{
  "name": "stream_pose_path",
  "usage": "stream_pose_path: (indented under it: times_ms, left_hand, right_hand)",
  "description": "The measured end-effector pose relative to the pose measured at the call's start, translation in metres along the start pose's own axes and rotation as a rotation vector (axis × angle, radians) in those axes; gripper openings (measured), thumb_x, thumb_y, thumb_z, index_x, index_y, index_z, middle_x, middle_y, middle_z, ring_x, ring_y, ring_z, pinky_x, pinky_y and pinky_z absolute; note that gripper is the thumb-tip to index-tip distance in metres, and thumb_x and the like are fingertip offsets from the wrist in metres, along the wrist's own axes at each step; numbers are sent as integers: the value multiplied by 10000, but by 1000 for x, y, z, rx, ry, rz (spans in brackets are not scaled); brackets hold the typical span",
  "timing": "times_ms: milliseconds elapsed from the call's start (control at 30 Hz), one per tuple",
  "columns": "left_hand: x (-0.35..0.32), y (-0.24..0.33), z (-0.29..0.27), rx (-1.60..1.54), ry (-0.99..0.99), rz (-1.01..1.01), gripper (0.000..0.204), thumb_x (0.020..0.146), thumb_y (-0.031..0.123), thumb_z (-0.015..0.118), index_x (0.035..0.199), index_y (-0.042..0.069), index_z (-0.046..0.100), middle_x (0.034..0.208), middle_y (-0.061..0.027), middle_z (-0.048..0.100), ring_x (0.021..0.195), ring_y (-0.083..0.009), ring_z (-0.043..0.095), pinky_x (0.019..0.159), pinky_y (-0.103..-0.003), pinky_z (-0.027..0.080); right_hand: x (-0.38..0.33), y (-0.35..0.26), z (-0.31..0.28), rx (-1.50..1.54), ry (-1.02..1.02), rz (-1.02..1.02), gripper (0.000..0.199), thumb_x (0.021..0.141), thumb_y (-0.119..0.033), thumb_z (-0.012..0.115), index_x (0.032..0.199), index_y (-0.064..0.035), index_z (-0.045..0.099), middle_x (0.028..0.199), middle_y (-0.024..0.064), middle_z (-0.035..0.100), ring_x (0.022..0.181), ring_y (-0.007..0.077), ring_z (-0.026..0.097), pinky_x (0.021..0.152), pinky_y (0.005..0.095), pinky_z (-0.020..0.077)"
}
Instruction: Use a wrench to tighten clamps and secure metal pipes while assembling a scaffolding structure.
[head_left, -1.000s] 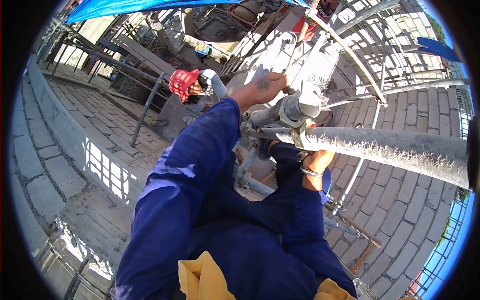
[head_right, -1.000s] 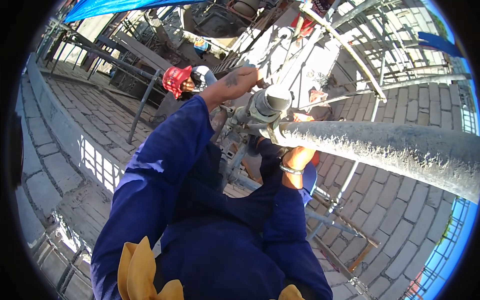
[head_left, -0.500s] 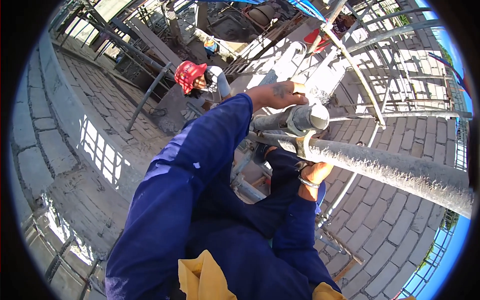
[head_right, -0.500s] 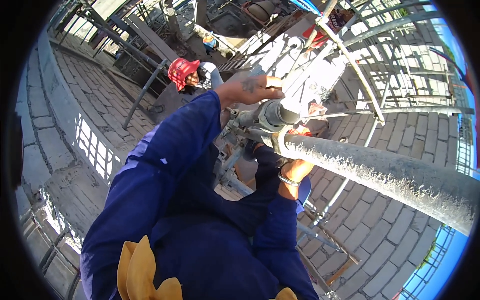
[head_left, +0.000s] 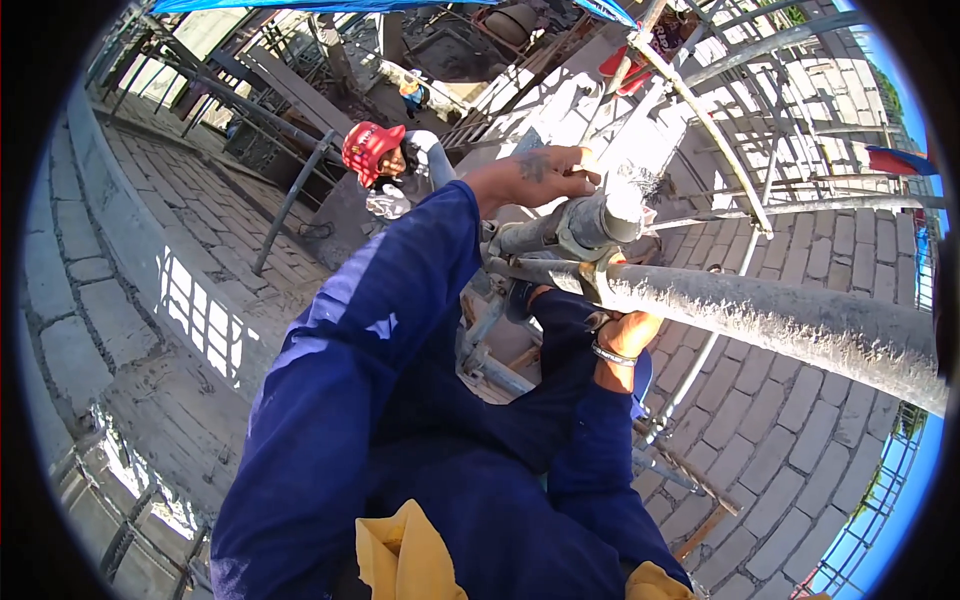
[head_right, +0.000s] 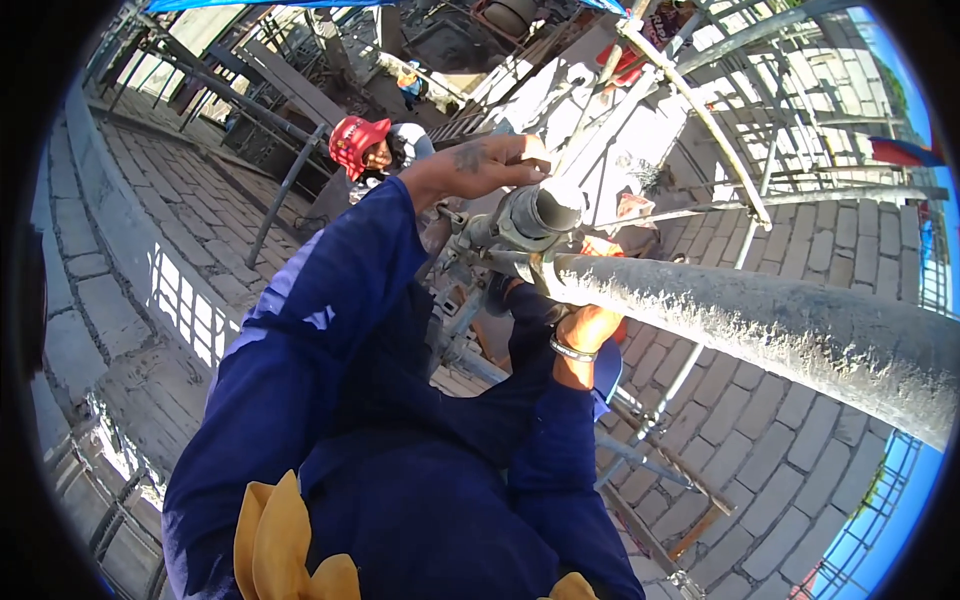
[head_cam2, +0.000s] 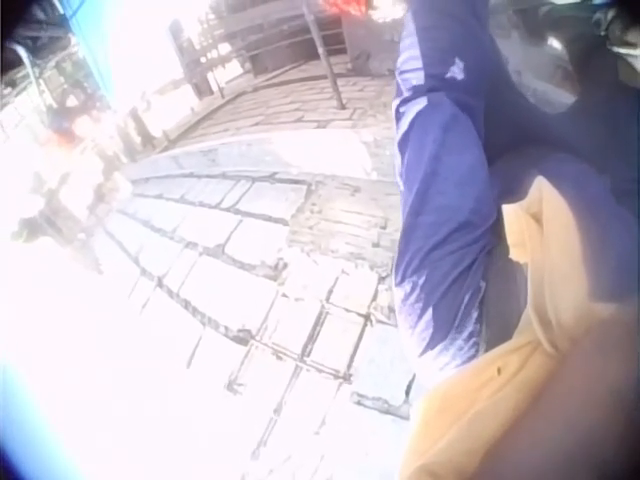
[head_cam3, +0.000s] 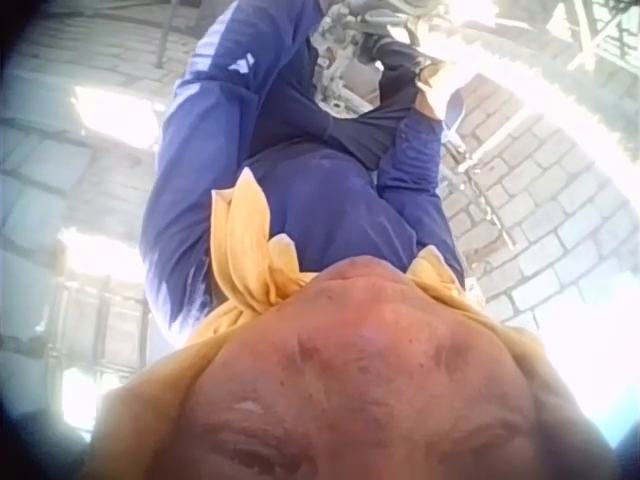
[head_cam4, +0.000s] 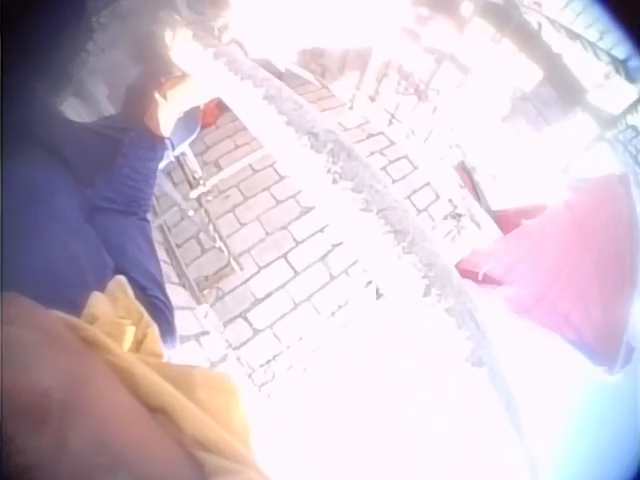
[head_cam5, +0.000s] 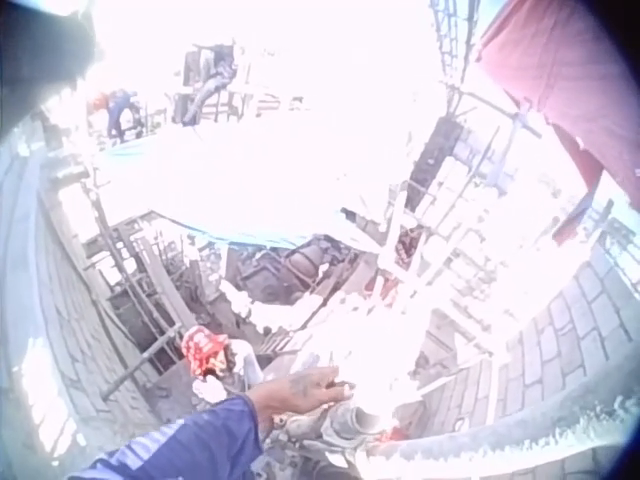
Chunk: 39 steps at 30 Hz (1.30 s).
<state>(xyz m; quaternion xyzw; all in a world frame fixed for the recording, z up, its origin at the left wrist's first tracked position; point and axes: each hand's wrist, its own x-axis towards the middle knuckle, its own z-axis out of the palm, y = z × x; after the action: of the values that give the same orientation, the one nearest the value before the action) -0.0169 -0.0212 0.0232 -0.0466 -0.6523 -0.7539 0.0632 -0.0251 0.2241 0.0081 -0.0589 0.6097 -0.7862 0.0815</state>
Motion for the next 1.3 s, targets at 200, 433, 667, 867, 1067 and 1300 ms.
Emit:
stream_pose_path:
  times_ms: [200, 433, 667, 867, 1067, 1300]
  left_hand:
    - [6, 2, -8, 176, 167, -193, 491, 836, 481, 455, 773, 5, 559, 707, -68, 552, 669, -132, 478, 624, -286, 396]
    - [6, 16, -5, 473, -90, -207, 534, 834, 507, 422, 878, 0, 584, 794, -177, 597, 763, -290, 567, 693, -337, 426]
    - [11, 14, -4, 588, 17, -262, 470, 868, 443, 425, 753, 13, 576, 694, -123, 578, 636, -198, 520, 624, -344, 387]
    - [17, -10, -4, 387, -122, -212, 582, 811, 501, 463, 854, -67, 584, 830, -242, 588, 765, -320, 572, 689, -376, 430]
    - [13, -4, -2, 395, -30, -241, 564, 826, 513, 442, 856, -29, 592, 812, -218, 596, 729, -322, 565, 669, -388, 427]
    - [11, 20, 2, 554, -105, -115, 457, 843, 441, 440, 837, 13, 600, 810, -210, 602, 712, -327, 572, 661, -402, 426]
  right_hand:
    - [1, 8, -8, 29, 53, -18, 420, 863, -325, 473, 1021, 63, 505, 908, 116, 553, 823, 180, 540, 745, 278, 438]
    - [-3, -6, 5, 144, 25, 104, 416, 870, -334, 462, 1026, 50, 495, 912, 134, 558, 808, 209, 561, 749, 316, 475]
    - [-4, 7, -7, 41, 109, -52, 412, 881, -323, 455, 1036, 57, 496, 929, 158, 577, 801, 233, 595, 718, 332, 503]
    - [-2, 9, -16, 20, 79, -26, 392, 885, -303, 456, 1032, 58, 501, 951, 168, 577, 823, 240, 597, 733, 337, 502]
    - [0, 10, -13, 21, 68, -30, 334, 865, -302, 480, 979, 9, 524, 836, 104, 580, 641, 154, 539, 547, 257, 418]
    - [0, 1, 1, 83, 94, -25, 310, 858, -330, 492, 950, -38, 537, 815, 78, 607, 602, 143, 590, 461, 232, 464]
